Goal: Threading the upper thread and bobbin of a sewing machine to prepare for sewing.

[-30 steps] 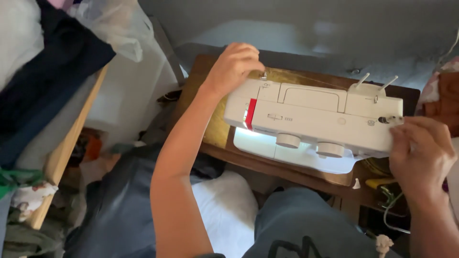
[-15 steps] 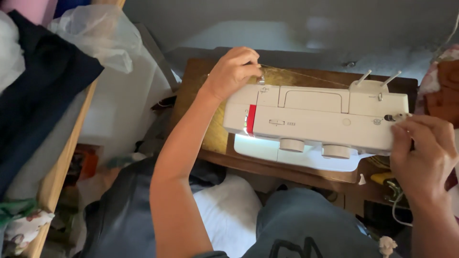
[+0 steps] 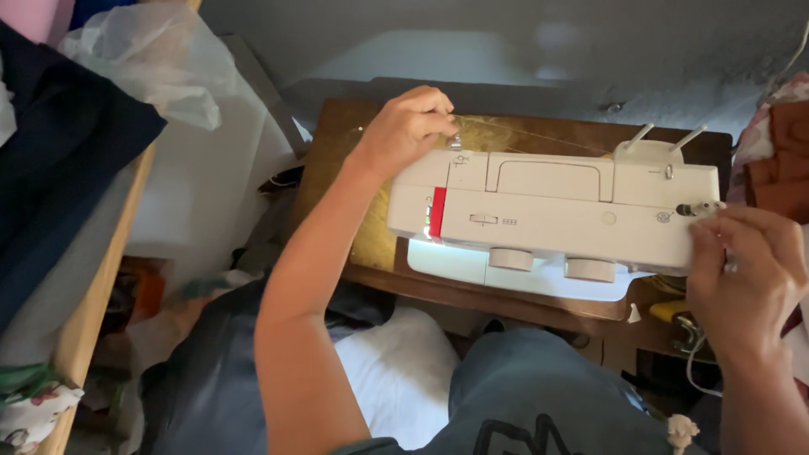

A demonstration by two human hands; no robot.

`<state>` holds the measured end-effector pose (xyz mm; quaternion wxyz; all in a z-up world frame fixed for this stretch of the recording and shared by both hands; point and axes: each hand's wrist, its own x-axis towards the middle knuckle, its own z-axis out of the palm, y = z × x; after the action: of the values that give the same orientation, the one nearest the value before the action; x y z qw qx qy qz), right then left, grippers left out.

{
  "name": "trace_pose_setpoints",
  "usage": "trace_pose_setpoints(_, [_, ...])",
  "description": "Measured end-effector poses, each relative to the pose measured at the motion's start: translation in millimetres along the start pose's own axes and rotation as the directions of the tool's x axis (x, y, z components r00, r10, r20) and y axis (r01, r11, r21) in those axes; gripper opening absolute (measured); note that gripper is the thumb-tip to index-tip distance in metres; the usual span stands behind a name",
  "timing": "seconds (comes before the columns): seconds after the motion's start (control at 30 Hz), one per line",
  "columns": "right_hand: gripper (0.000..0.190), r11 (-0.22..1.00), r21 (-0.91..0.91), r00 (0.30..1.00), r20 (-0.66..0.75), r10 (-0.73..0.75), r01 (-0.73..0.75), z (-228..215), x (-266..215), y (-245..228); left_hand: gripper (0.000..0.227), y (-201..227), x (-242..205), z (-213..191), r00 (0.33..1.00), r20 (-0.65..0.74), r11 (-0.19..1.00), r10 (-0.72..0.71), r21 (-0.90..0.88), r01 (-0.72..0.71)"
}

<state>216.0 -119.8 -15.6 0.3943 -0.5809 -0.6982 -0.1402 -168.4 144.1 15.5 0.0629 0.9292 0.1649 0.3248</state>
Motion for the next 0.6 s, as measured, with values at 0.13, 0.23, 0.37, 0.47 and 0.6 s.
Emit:
trace_pose_setpoints(0.13, [0.003, 0.999, 0.037, 1.000, -0.017, 0.014, -0.014, 0, 1, -1, 0.017, 0, -3, -6, 0.998, 0.014, 0.995, -0.061, -0.077, 0.062])
trace_pose_setpoints(0.23, [0.004, 0.999, 0.029, 0.999, 0.017, 0.029, -0.029, 1, 0, 1, 0.020, 3, -7, -7, 0.998, 0.013, 0.997, -0.064, -0.041, 0.065])
trace_pose_setpoints(0.37, [0.002, 0.999, 0.043, 1.000, -0.006, 0.008, -0.007, -1, 2, -2, 0.018, 7, -5, -8, 1.000, -0.023, 1.000, 0.010, -0.015, -0.010])
trace_pose_setpoints(0.47, [0.003, 0.999, 0.042, 1.000, 0.003, 0.012, -0.012, -2, 3, -3, 0.016, 3, -1, -3, 0.999, 0.001, 0.995, -0.053, -0.081, 0.053])
trace_pose_setpoints(0.6, [0.004, 0.998, 0.025, 0.999, -0.004, 0.053, -0.053, 0, 1, -3, 0.025, -4, 10, 7, 0.983, 0.073, 0.966, -0.171, -0.184, 0.181])
